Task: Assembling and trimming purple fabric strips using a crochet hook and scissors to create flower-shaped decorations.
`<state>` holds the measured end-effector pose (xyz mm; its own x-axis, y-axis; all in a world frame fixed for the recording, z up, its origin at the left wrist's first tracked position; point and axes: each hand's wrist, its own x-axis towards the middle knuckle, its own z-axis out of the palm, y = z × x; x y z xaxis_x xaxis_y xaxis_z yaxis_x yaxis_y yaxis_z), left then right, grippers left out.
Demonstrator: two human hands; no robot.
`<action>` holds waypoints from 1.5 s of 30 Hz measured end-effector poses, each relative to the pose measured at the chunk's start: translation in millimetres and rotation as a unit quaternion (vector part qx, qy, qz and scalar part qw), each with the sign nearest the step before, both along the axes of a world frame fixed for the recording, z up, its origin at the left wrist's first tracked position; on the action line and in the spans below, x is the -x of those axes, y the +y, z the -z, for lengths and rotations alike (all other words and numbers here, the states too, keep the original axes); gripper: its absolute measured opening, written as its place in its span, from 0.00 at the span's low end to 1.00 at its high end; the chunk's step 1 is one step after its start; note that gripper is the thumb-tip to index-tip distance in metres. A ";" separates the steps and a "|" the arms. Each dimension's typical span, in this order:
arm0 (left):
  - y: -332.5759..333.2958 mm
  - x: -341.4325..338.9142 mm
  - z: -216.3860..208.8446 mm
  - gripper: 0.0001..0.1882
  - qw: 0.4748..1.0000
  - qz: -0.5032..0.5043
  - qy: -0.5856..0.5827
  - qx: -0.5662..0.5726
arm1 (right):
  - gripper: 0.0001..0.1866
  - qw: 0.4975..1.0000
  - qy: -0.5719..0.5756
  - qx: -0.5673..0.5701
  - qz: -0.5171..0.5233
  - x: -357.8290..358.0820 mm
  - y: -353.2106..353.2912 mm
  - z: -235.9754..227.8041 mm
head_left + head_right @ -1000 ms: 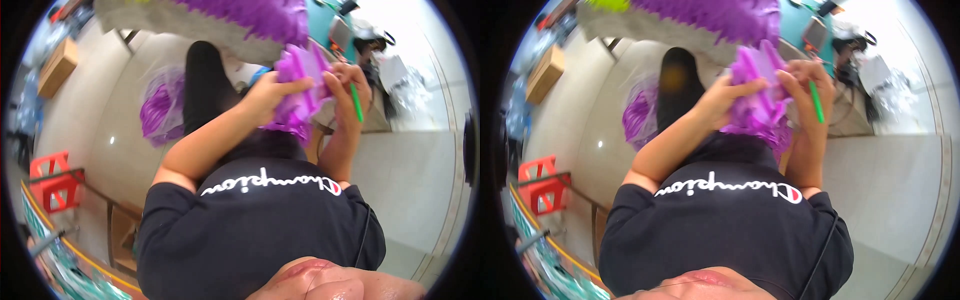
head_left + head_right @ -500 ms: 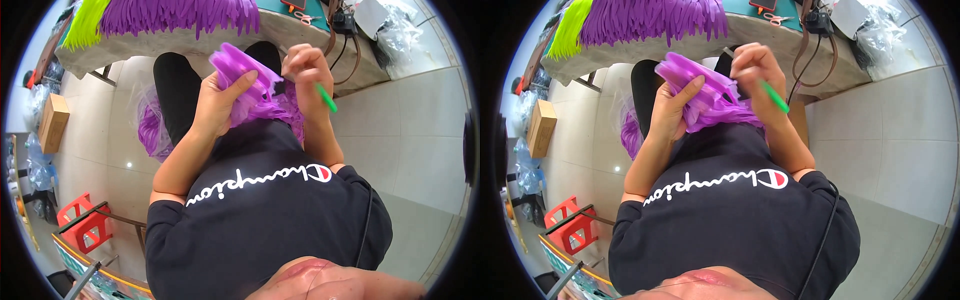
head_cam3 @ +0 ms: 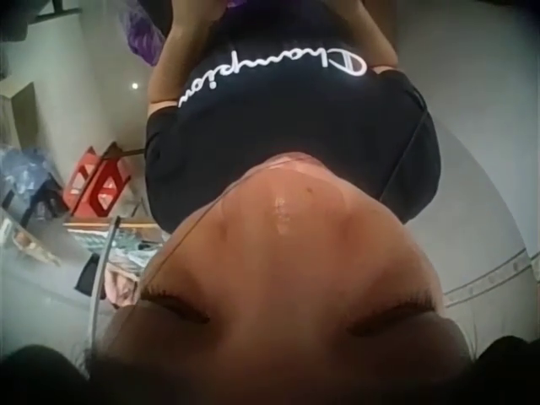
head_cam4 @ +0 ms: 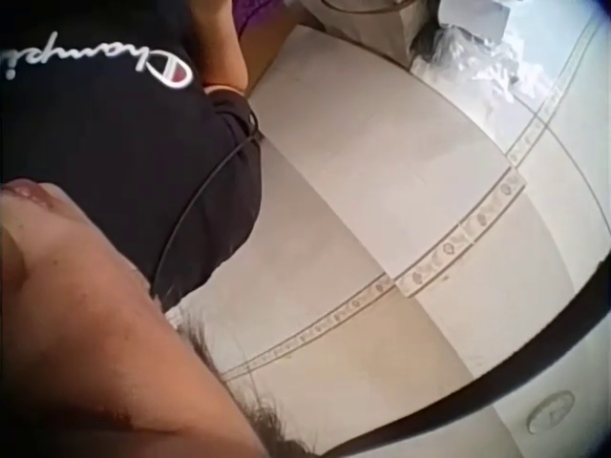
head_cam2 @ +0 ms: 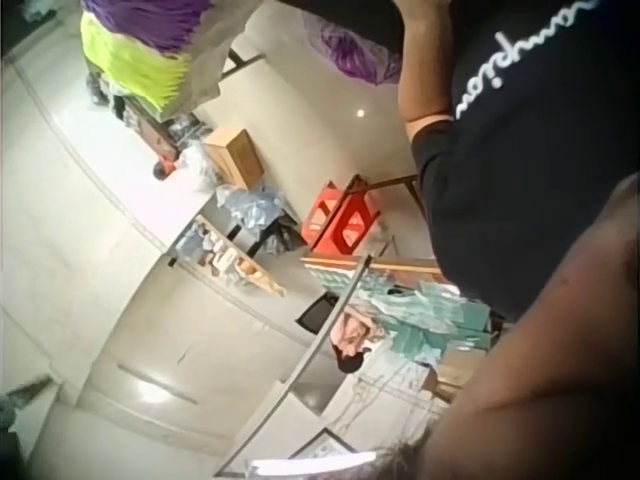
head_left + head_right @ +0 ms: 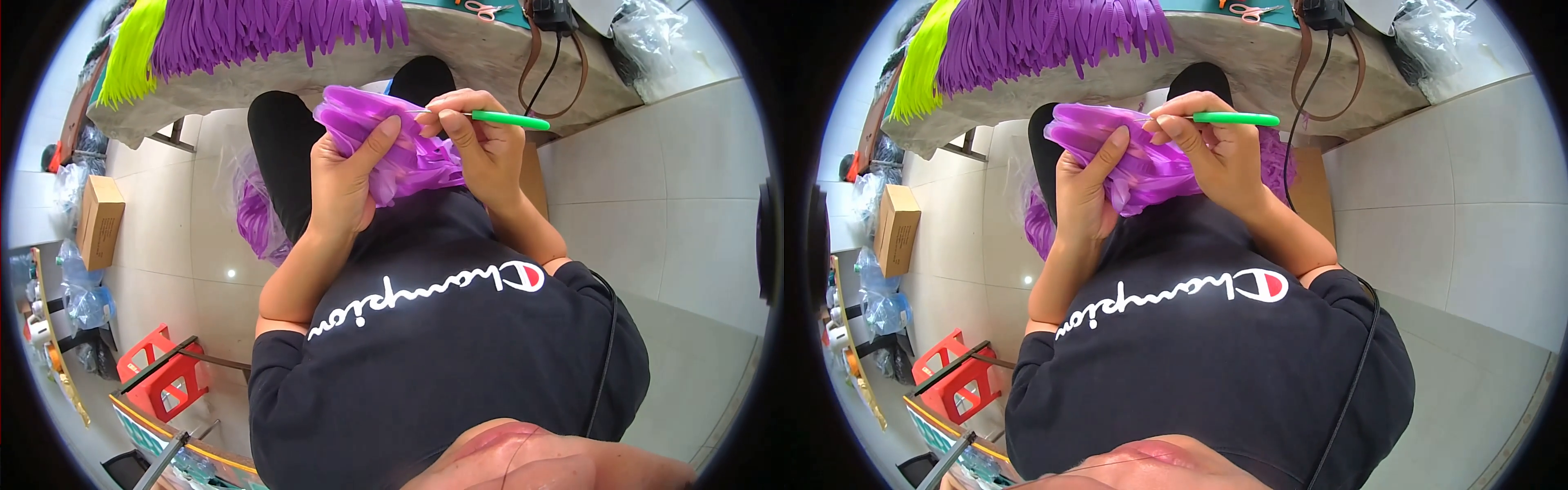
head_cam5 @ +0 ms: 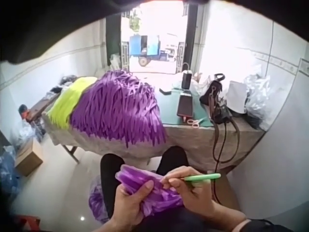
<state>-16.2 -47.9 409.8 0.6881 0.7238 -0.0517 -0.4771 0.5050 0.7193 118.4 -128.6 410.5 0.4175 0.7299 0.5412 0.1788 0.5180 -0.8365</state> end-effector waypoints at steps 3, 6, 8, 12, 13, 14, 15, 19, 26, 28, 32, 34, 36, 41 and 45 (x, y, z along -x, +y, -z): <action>-0.3 -0.1 3.1 0.05 0.999 -0.031 0.006 -0.020 | 0.07 0.998 -0.056 -0.009 0.013 -1.5 2.0 -0.6; 1.3 0.6 7.7 0.06 0.990 -0.069 0.040 -0.115 | 0.04 0.939 -0.324 -0.014 0.114 -10.5 3.1 -9.9; 1.8 0.6 6.4 0.07 0.992 0.006 0.077 -0.099 | 0.03 0.841 -0.436 -0.133 0.291 -36.7 14.2 -10.1; 8.8 5.4 11.4 0.08 0.967 0.186 0.131 -0.115 | 0.06 0.906 -0.174 -0.008 0.387 -98.0 29.5 -29.0; 9.9 4.4 11.2 0.08 0.963 0.199 0.140 -0.113 | 0.06 0.903 -0.175 -0.008 0.392 -114.7 25.6 -30.2; 9.7 3.9 11.6 0.08 0.964 0.196 0.139 -0.113 | 0.07 0.979 0.024 -0.003 0.201 -126.2 25.2 -33.7; 9.0 2.5 11.6 0.07 0.976 0.169 0.113 -0.078 | 0.08 0.975 0.222 0.004 -0.006 -133.8 24.4 -32.4; 4.8 0.9 7.9 0.05 0.997 0.037 0.051 -0.052 | 0.07 0.993 0.085 0.049 -0.071 -74.9 15.6 -14.6; 3.9 -0.4 6.5 0.05 0.996 -0.067 0.020 -0.060 | 0.05 0.928 -0.357 -0.096 0.054 -7.7 4.8 -11.4; 3.0 -0.1 5.9 0.05 0.995 -0.073 0.022 -0.069 | 0.05 0.924 -0.364 -0.109 0.052 -8.5 6.6 -7.6; 2.0 -0.7 4.7 0.05 0.992 -0.080 0.031 -0.092 | 0.06 0.911 -0.390 -0.126 0.053 -9.4 7.6 -5.6; 1.6 -0.1 5.5 0.06 0.991 -0.088 0.034 -0.100 | 0.06 0.908 -0.397 -0.124 0.049 -8.6 7.4 -5.6; 2.0 0.2 6.5 0.06 0.989 -0.095 0.037 -0.109 | 0.06 0.905 -0.404 -0.121 0.047 -7.9 7.7 -5.0; 3.3 0.4 12.7 0.06 0.974 -0.133 0.068 -0.168 | 0.07 0.900 -0.418 -0.109 0.065 -6.3 8.3 -6.0; 1.7 0.0 6.3 0.06 0.977 -0.123 0.063 -0.164 | 0.07 0.904 -0.398 -0.133 0.079 -6.2 7.3 -7.1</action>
